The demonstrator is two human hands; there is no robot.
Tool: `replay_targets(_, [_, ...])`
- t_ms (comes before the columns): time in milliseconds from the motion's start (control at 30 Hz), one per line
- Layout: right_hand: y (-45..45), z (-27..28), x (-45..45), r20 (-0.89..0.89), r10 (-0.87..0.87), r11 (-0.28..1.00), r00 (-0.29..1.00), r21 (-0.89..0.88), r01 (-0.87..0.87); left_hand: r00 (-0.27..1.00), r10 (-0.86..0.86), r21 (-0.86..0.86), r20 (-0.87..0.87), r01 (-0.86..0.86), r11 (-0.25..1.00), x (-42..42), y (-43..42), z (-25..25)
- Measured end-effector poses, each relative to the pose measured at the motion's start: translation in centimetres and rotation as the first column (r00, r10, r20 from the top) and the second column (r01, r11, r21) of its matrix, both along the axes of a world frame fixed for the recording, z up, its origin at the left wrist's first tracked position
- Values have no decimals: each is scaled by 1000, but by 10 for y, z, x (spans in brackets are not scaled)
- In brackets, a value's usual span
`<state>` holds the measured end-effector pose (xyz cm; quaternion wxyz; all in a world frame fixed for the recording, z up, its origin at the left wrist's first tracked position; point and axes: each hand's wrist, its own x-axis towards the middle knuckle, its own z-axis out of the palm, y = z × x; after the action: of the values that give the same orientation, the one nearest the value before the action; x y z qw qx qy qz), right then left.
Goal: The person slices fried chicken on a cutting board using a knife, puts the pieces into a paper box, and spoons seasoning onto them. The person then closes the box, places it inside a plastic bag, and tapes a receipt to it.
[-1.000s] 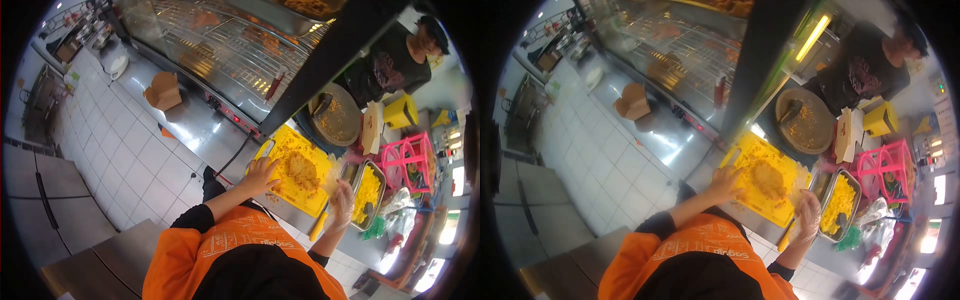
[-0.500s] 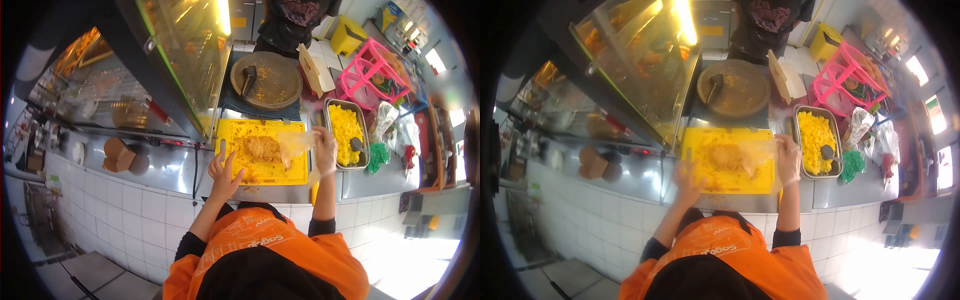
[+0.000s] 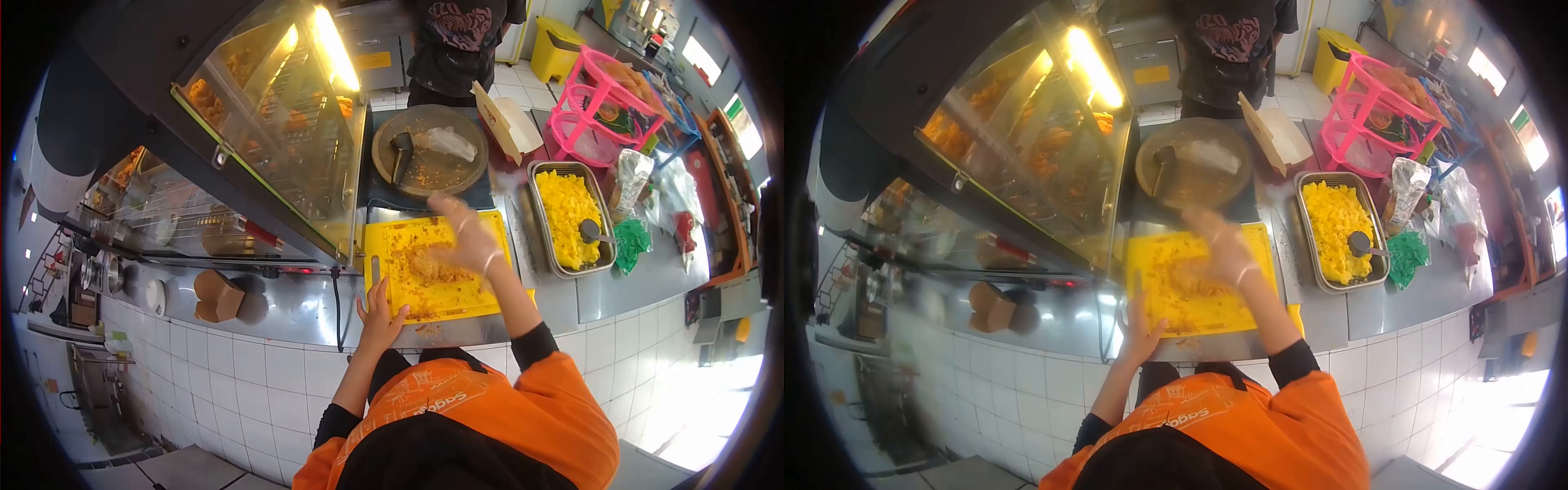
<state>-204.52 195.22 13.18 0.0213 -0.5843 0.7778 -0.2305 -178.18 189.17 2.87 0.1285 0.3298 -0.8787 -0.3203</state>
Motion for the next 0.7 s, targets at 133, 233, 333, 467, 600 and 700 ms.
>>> replay_targets(133, [3, -23, 42, -149, 77, 946, 986, 322, -25, 1000, 2, 2, -19, -2, 1000, 1, 2, -6])
replay_targets(233, [-5, -16, 33, 56, 57, 834, 997, 547, -78, 997, 35, 17, -64, -34, 999, 4, 1, 2])
replay_targets(333, [5, -30, 21, 64, 53, 929, 997, 362, -73, 989, 71, 46, -133, -66, 997, 6, -9, 15])
replay_targets(467, [21, -38, 2, 959, 268, 960, -92, -258, 109, 964, 105, 50, -242, -96, 994, 18, -12, 14])
replay_targets(600, [25, -10, 11, 553, 576, 818, -603, -373, 439, 946, 134, 80, -296, -115, 990, 18, -10, 20])
replay_targets(700, [20, 2, 8, 455, 660, 750, -598, -444, 490, 946, 139, 71, -293, -124, 990, 21, -10, 14])
